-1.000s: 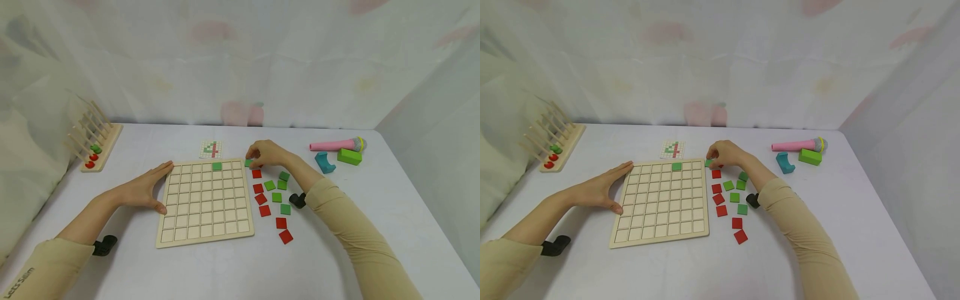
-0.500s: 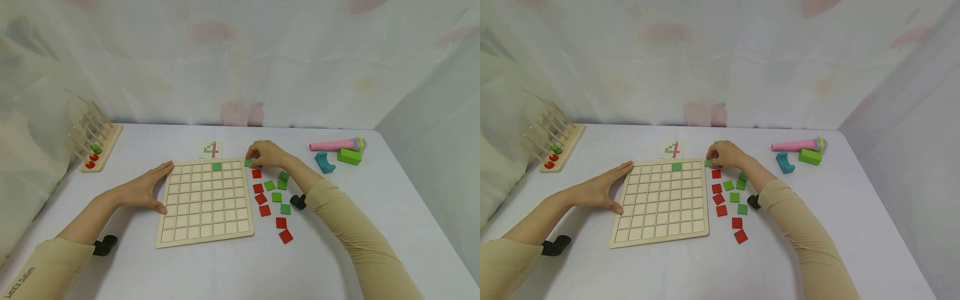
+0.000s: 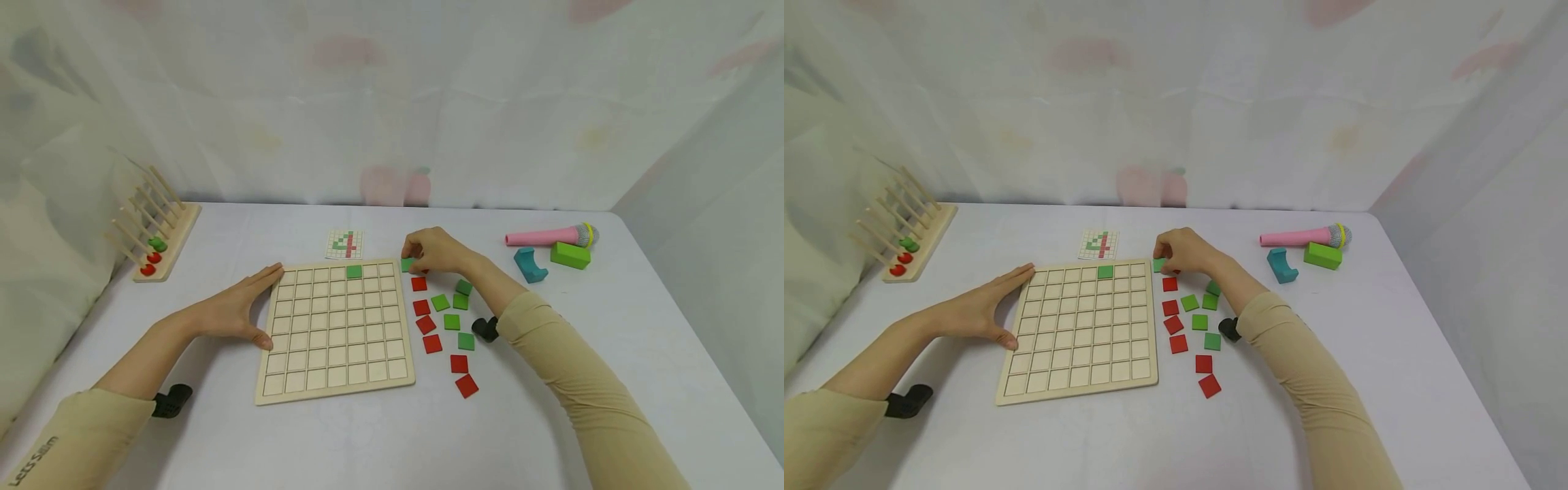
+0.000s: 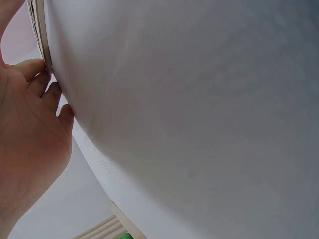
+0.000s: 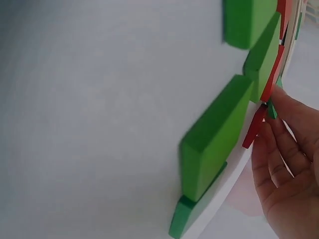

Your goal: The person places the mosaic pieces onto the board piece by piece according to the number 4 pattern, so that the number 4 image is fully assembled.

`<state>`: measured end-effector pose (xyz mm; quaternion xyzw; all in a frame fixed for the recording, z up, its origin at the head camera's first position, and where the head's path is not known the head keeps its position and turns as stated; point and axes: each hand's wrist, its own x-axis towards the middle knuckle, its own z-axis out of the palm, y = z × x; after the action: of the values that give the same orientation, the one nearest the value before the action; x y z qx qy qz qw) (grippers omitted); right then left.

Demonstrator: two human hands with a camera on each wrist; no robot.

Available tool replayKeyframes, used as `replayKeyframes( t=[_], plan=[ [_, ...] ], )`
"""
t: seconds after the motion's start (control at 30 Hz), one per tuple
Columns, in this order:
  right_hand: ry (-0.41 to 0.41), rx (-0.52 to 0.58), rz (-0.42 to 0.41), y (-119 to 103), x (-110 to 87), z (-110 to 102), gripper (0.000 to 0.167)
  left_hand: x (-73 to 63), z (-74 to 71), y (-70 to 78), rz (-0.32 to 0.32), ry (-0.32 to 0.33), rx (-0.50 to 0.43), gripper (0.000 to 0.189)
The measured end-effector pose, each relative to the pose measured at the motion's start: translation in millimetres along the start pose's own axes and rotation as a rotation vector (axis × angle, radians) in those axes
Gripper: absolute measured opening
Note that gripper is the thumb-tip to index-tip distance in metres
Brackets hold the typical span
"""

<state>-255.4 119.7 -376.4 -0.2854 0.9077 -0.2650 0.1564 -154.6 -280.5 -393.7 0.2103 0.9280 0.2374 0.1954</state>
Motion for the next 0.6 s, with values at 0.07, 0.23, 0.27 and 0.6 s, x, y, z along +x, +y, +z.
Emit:
replayKeyframes(
  t=[0.07, 0.23, 0.27, 0.6],
  plan=[
    [0.001, 0.015, 0.005, -1.0, 0.6, 0.2, 0.019, -0.1, 0.0, 0.1, 0.000, 0.001, 0.002, 0.142],
    [0.016, 0.026, 0.000, -2.0, 2.0, 0.5, 0.015, -0.2, 0.5, -0.1, -0.003, 0.004, 0.011, 0.142],
    [0.022, 0.025, -0.006, -2.1, 2.2, 0.5, 0.013, -0.3, 0.6, -0.2, -0.005, 0.004, 0.012, 0.142],
    [0.097, 0.040, -0.012, -13.4, 2.7, -0.8, 0.013, -0.4, 0.9, -0.3, -0.006, 0.008, 0.008, 0.142]
  ],
)
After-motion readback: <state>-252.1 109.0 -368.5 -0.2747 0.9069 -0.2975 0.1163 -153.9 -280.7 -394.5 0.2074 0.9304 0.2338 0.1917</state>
